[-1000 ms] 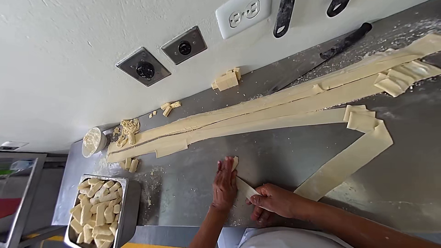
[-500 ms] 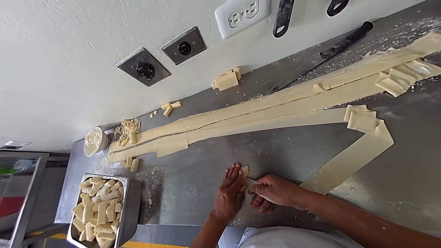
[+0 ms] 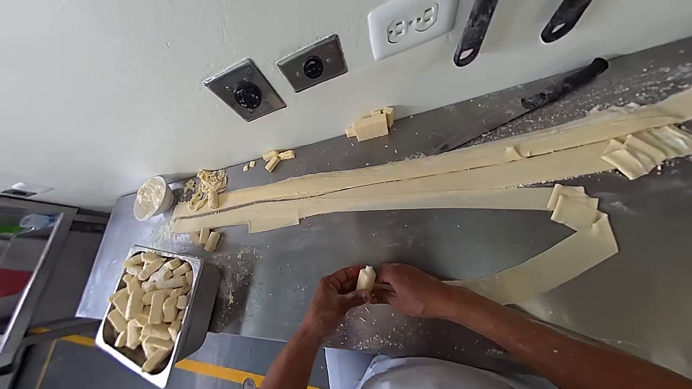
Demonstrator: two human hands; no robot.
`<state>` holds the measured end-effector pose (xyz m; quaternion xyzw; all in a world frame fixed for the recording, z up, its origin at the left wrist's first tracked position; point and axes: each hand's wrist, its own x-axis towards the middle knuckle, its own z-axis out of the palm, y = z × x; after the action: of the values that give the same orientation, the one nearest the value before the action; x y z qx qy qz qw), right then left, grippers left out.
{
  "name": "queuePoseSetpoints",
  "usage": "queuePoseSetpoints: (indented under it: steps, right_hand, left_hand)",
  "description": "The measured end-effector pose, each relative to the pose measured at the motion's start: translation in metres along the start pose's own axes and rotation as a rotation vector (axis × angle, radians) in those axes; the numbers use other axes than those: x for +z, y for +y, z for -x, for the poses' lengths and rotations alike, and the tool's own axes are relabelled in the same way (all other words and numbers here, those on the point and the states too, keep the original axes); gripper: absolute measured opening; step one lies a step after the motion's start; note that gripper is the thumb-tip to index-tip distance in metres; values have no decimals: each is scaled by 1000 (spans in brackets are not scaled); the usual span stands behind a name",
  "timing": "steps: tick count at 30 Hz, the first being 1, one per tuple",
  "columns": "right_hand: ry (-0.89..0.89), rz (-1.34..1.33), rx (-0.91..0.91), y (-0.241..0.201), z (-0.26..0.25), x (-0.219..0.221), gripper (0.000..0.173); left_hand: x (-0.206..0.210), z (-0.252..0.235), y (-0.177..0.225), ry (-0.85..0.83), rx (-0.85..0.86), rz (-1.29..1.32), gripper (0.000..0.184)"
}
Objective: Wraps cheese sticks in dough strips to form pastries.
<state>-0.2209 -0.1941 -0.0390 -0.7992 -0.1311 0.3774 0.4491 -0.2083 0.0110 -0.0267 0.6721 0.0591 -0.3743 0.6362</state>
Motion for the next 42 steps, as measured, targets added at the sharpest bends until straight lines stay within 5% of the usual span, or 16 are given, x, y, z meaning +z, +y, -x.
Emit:
queuePoseSetpoints:
  steps: [5, 8, 12, 14, 18, 22, 23, 26, 29, 33, 37, 39, 42]
  right_hand:
    - [-132, -75, -12, -15, 5, -33, 36]
    - [-19, -249, -131, -19, 13, -60, 26]
    - [49, 166, 34, -24, -21, -80, 33]
    - [33, 429, 98, -28, -39, -74, 52]
    - [209, 375, -290, -50, -37, -41, 105]
    - [338, 319, -624, -55, -40, 9, 100]
    - [420, 316, -688, -51, -45, 19, 97]
    - [534, 273, -764, -46, -49, 43, 99]
    - [598, 258, -727, -33, -43, 54, 105]
    - [703, 448, -439, 13, -46, -7, 52]
    - [618, 486, -177, 39, -49, -40, 27]
    - [566, 455, -126, 32, -51, -37, 22]
    - [535, 309, -89, 22, -50, -42, 22]
  left_hand:
    - [-5, -1, 7, 59, 45, 59, 41]
    - [-31, 0, 12, 186, 107, 151, 33]
    - [-49, 10, 21, 81, 132, 428, 29]
    - [-44, 10, 23, 49, 133, 501, 29]
    - [-34, 10, 18, 66, 139, 527, 33]
    - [-23, 18, 8, 17, 154, 543, 17]
    - [-24, 20, 4, -5, 167, 558, 18]
    - [-17, 24, 4, 68, 85, 592, 71]
    - [-4, 20, 4, 321, -46, 576, 67]
    - [-96, 40, 18, 835, 235, 44, 44]
    - [-212, 85, 62, 1299, 170, -504, 74]
    - [-260, 97, 70, 1397, 124, -710, 83]
    - [-298, 96, 66, 1333, -4, -1040, 64]
